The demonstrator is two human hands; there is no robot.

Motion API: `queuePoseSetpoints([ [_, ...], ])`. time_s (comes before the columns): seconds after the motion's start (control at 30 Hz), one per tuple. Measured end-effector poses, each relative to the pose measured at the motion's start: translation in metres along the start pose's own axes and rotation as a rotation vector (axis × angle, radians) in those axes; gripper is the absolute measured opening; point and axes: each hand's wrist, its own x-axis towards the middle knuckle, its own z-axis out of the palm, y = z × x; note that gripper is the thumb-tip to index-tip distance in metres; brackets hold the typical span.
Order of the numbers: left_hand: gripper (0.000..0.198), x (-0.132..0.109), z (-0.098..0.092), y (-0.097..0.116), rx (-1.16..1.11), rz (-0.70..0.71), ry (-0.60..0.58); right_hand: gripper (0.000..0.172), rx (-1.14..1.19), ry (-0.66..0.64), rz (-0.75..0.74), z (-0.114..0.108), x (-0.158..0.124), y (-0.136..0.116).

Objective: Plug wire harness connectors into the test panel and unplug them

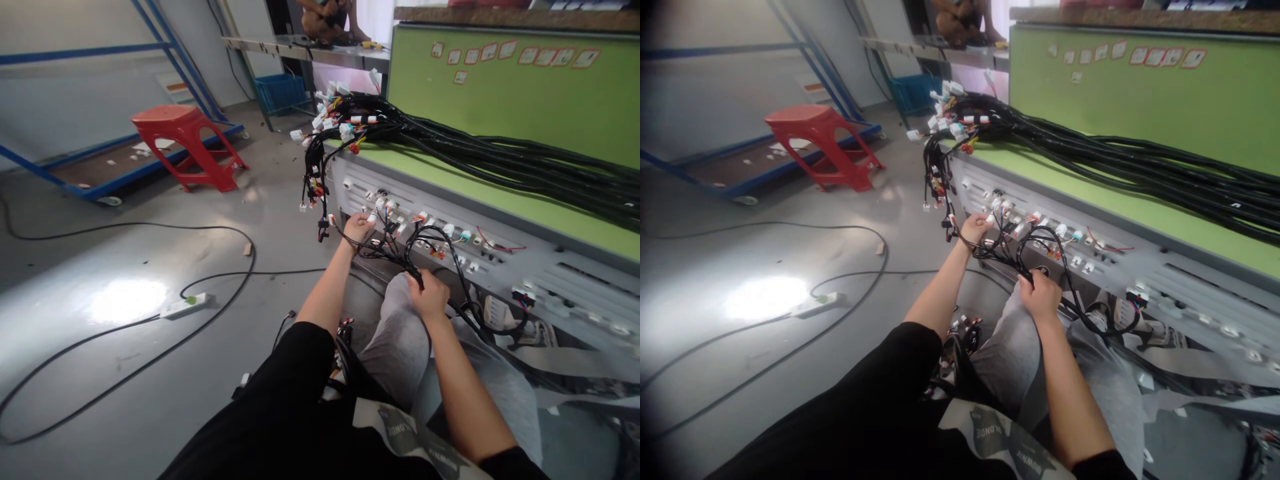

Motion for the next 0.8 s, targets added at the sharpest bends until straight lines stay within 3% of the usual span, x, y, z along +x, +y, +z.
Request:
queuePoseSetpoints([
  [0.27,0.013,-0.0005,0.0002,0.0052,0.245,0.152,0.054,0.038,0.014,0.01,-0.003,0.0008,-0.0003,0.0003],
  [0.43,0.013,0.0027,0.0001,0.0069,0.378,0.176,0.079,0.037,0.016,0.018,-0.002,-0.0015,0.0001,-0.0012],
  [0.8,0.008,0.0003,0.0024,0.0065,0.372,0.221,0.108,0.034,0.003,0.001,-0.028,0.0005,0.001,-0.0033],
])
